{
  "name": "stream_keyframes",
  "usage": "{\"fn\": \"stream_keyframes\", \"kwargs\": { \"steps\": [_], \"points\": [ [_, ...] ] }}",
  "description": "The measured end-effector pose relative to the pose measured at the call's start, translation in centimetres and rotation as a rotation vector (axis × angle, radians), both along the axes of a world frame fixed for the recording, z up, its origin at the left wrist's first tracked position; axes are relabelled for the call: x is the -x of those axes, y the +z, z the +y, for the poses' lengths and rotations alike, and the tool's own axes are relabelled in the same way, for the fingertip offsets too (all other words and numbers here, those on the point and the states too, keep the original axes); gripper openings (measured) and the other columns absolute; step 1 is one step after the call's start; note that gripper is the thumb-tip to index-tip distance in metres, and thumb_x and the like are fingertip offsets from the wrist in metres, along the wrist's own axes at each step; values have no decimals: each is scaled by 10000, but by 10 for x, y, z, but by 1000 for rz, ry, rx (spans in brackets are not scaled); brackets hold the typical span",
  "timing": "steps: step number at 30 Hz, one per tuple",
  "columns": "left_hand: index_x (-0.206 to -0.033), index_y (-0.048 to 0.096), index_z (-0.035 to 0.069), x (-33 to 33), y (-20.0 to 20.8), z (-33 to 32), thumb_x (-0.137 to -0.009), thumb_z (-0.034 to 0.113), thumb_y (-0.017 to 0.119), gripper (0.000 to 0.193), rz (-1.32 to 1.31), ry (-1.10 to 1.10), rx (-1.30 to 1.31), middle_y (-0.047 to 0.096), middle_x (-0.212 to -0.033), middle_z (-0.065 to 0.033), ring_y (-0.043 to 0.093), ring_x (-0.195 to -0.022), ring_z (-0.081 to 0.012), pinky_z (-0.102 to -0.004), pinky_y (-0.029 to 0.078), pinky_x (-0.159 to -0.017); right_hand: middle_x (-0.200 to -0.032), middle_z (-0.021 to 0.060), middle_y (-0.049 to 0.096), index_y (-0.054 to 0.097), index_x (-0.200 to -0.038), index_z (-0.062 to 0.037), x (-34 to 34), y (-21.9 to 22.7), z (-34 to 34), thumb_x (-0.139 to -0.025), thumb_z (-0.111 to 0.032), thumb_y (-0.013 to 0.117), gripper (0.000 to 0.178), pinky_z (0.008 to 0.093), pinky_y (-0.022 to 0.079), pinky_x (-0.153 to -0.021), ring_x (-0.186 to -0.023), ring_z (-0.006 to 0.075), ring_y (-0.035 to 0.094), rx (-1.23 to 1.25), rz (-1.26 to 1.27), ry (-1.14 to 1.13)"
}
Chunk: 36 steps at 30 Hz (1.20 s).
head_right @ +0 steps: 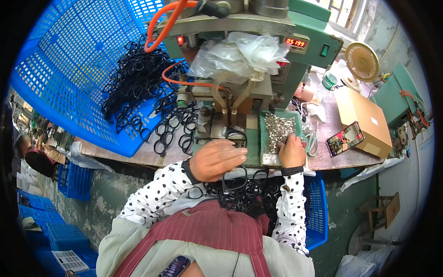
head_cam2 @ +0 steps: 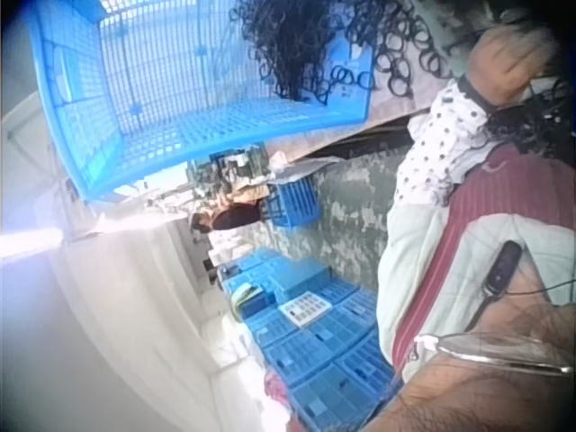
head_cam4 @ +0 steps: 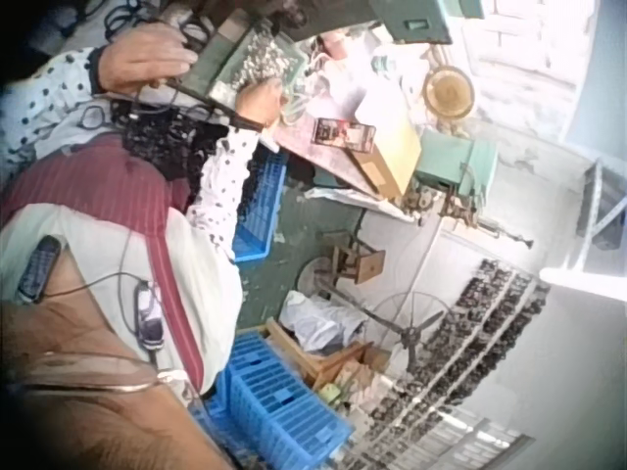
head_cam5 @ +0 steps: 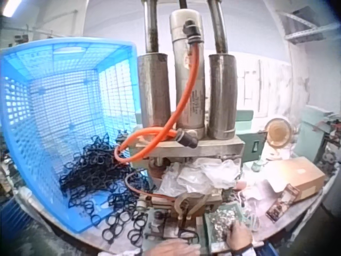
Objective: The person assembles eyeglasses by inserting small metal components into black frames using a press machine. They repeatedly pick frames from a blue basket, place them in the machine, add components, and operate the press to secure the parts.
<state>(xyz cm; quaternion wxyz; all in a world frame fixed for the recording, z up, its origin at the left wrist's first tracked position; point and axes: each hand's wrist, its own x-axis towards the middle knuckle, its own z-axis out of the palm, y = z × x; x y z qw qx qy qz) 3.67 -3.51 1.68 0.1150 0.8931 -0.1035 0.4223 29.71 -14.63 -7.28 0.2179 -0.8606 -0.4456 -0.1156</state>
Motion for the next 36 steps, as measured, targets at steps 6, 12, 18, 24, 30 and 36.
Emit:
{"fn": "stream_keyframes", "kwargs": {
  "steps": [6, 12, 18, 24, 30, 36],
  "points": [
    [-1183, 613, 41, 3, -5, -6, -779, 39, 644, 405, 15, 53, 34, 610, -1243, -129, 616, -1057, -273, -432, 493, -935, -759, 148, 691, 693, -844, -22, -9, -4, 19, -803, -157, 715, 143, 353, 503, -644, -673, 275, 669, -388, 476, 30],
    [-1068, 660, 72, 45, -38, 23, -753, 112, 714, 323, -128, 260, 42, 644, -980, -115, 606, -848, -282, -397, 442, -703, -802, 147, 696, 698, -872, -45, -1, -5, 7, -827, -145, 660, 116, 368, 509, -686, -719, 289, 676, -407, 223, 5],
    [-985, 666, 83, 97, -107, 103, -785, 101, 631, 204, 284, 1161, 159, 554, -922, -154, 562, -840, -351, -443, 462, -700, -849, 147, 679, 675, -901, -44, -1, -28, 22, -829, -104, 657, 95, 391, 521, -700, -768, 321, 664, -428, 86, 32],
    [-902, 656, 126, 104, -115, 124, -780, 183, 643, 135, 690, 1400, -9, 567, -937, -105, 580, -873, -341, -431, 471, -658, -827, 134, 668, 647, -883, -51, 5, -16, 15, -819, -84, 655, 73, 388, 521, -665, -751, 324, 656, -511, 142, 39],
    [-899, 608, 30, 146, -99, 141, -894, 231, 613, 201, 595, 976, 860, 632, -724, -148, 630, -683, -308, -377, 460, -568, -775, 72, 656, 672, -812, -132, 11, 7, 17, -771, -105, 669, 50, 400, 492, -690, -795, 304, 616, -492, 46, 36],
    [-1100, 654, 45, 62, -14, 44, -821, -43, 547, 311, -159, 807, 426, 646, -841, -82, 581, -760, -245, -332, 460, -713, -837, 55, 715, 742, -919, -61, 44, 49, 28, -782, -42, 693, 147, 252, 490, -661, -710, 119, 628, -593, 673, 185]
  ]
}}
